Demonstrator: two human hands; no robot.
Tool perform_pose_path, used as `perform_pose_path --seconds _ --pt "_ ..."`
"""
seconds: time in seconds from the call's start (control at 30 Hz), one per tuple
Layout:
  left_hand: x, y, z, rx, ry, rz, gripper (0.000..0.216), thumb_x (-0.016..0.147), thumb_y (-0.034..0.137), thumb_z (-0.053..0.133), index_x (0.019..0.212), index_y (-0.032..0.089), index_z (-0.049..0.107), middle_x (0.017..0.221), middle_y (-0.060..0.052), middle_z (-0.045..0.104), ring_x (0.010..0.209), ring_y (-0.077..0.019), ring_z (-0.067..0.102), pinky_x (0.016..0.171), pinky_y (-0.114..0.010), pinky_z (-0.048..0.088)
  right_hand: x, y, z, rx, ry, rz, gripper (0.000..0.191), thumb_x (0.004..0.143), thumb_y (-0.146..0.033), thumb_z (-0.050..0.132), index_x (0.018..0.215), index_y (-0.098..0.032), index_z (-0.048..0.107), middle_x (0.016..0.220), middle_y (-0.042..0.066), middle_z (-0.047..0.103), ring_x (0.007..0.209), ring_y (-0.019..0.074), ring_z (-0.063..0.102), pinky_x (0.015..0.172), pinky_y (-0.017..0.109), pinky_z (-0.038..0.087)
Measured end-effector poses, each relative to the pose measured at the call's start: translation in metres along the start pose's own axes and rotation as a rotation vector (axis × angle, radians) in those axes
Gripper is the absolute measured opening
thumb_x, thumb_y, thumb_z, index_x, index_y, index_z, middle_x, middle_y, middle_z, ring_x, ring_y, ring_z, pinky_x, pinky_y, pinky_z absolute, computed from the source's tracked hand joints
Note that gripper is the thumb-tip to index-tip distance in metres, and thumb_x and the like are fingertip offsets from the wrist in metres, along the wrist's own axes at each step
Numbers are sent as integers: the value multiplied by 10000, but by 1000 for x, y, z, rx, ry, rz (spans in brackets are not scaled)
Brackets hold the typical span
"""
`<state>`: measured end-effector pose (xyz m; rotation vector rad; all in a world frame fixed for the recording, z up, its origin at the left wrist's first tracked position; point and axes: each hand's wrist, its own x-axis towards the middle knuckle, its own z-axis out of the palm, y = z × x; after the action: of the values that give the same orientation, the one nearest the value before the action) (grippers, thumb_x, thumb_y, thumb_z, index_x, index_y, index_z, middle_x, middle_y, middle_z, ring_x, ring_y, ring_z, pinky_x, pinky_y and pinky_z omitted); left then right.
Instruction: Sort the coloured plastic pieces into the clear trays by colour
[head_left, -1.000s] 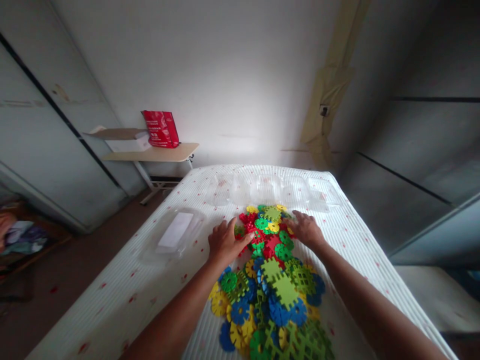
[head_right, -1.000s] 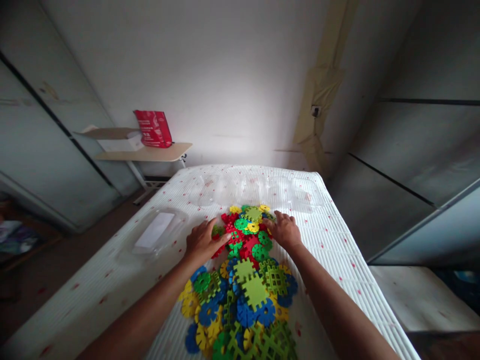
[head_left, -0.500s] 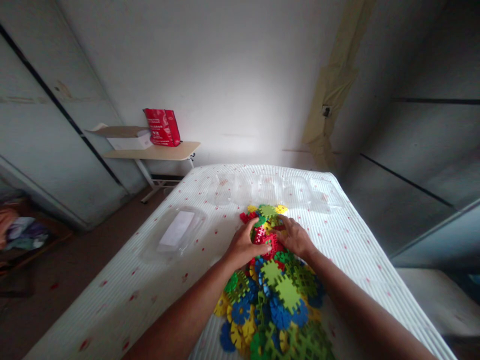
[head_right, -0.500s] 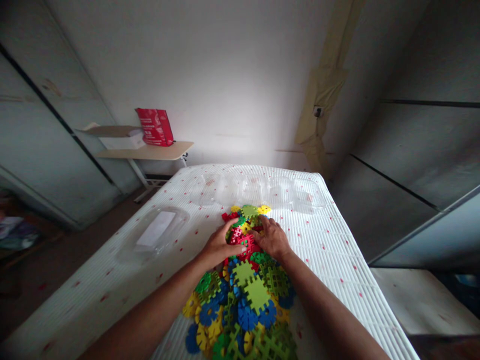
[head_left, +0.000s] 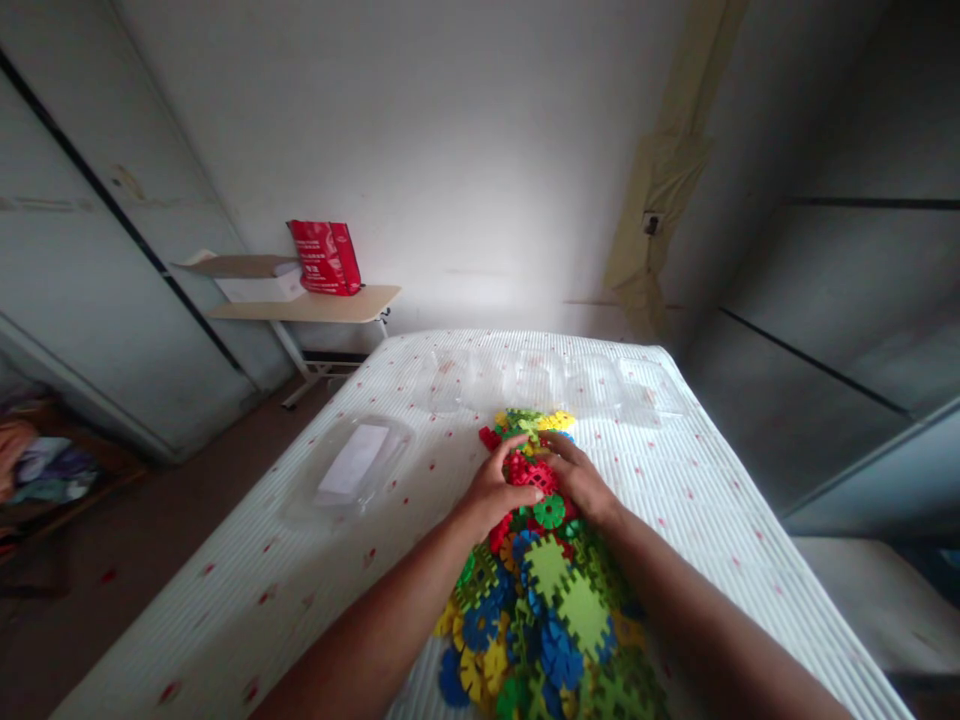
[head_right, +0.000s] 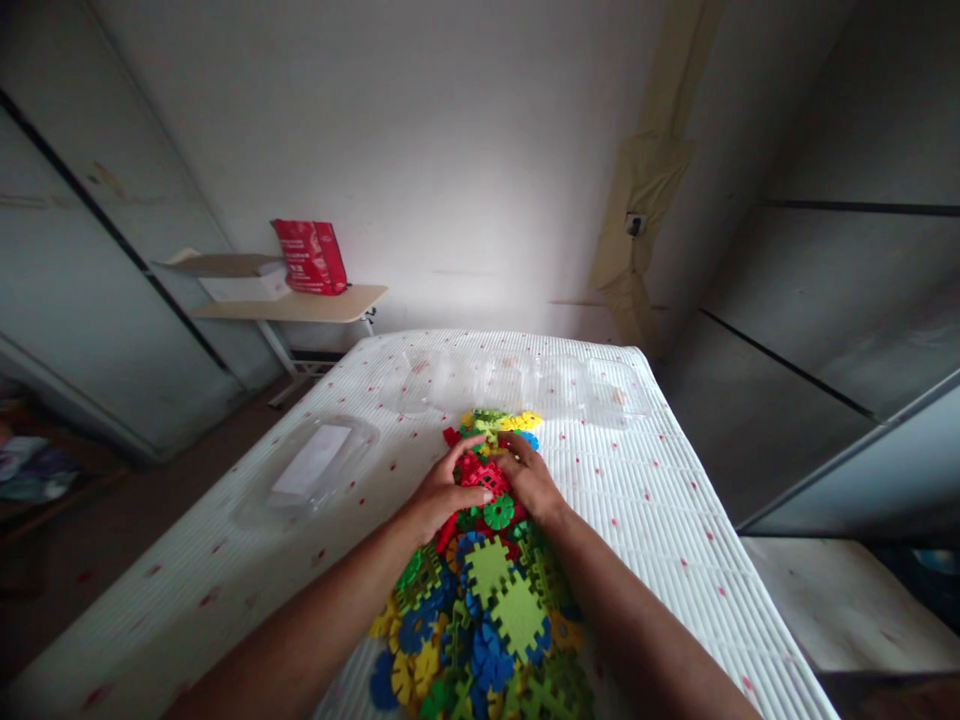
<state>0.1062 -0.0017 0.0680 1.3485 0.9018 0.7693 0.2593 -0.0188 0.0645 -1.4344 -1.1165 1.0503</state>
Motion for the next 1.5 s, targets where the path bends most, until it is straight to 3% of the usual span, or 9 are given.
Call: perform_pose_path --seconds 0.13,0.33,0.5,0.8,1.07,1.17,1.27,1.33,1.5 --pt "-4 4 4 97 -23 123 686 611 143 651 1260 244 453 996 -13 644 751 -151 620 716 -305 522 -8 -9 1 127 4 -27 324 672 -321 607 975 -206 619 990 27 654 952 222 573 835 346 443" --pt "-22 16 12 371 74 458 628 621 142 675 1210 250 485 1212 -44 555 1093 -220 533 969 -388 425 -25 -27 -2 264 -84 -130 321 683 -252 609 1003 -230 582 989 1 625 882 182 562 772 301 438" --pt "-35 16 14 566 80 640 557 647 176 677 1169 234 493 1124 -60 576 1057 -223 540 938 -387 441 -45 -41 -13 206 -121 -178 242 724 -279 617 954 -228 563 864 -7 596 763 152 539 666 266 424" --pt "-50 6 10 737 -30 748 694 659 400 731 1257 235 421 1186 -98 550 1148 -272 487 985 -428 418 -65 -37 -32 75 -149 -235 115 745 -315 621 723 -211 576 766 -7 554 719 151 508 649 275 415" --pt "-60 0 -4 590 -118 859 702 755 496 597 1331 202 325 1270 -134 493 1191 -269 466 999 -421 407 -78 -35 -45 -170 -288 -316 161 820 -300 552 695 -206 590 765 15 607 746 171 565 700 296 442" --pt "-49 4 -12 503 -26 809 524 820 454 497 1265 188 421 1215 -119 535 1151 -242 497 993 -408 400 -60 -30 -52 -336 -211 -369 165 829 -315 524 748 -211 624 796 32 637 754 185 589 697 311 459" --pt "-19 7 -23 604 246 627 244 863 334 445 998 189 588 1072 -86 604 1054 -199 545 951 -361 414 -24 -17 -58 -594 -36 -384 193 829 -266 485 923 -205 642 907 65 651 760 196 607 705 328 474" --pt "6 7 -29 745 394 482 222 848 322 464 938 181 610 979 -81 635 983 -200 568 923 -357 420 2 -7 -57 -836 1 -365 307 806 -156 444 1054 -185 623 1046 99 634 849 210 607 784 340 465" --pt "48 1 -32 1089 460 76 356 835 462 451 994 197 628 1016 -94 638 1003 -255 561 866 -377 433 40 6 -37 -1308 -6 -260 469 822 -70 370 1252 -205 504 1265 107 528 1072 233 509 827 334 439"
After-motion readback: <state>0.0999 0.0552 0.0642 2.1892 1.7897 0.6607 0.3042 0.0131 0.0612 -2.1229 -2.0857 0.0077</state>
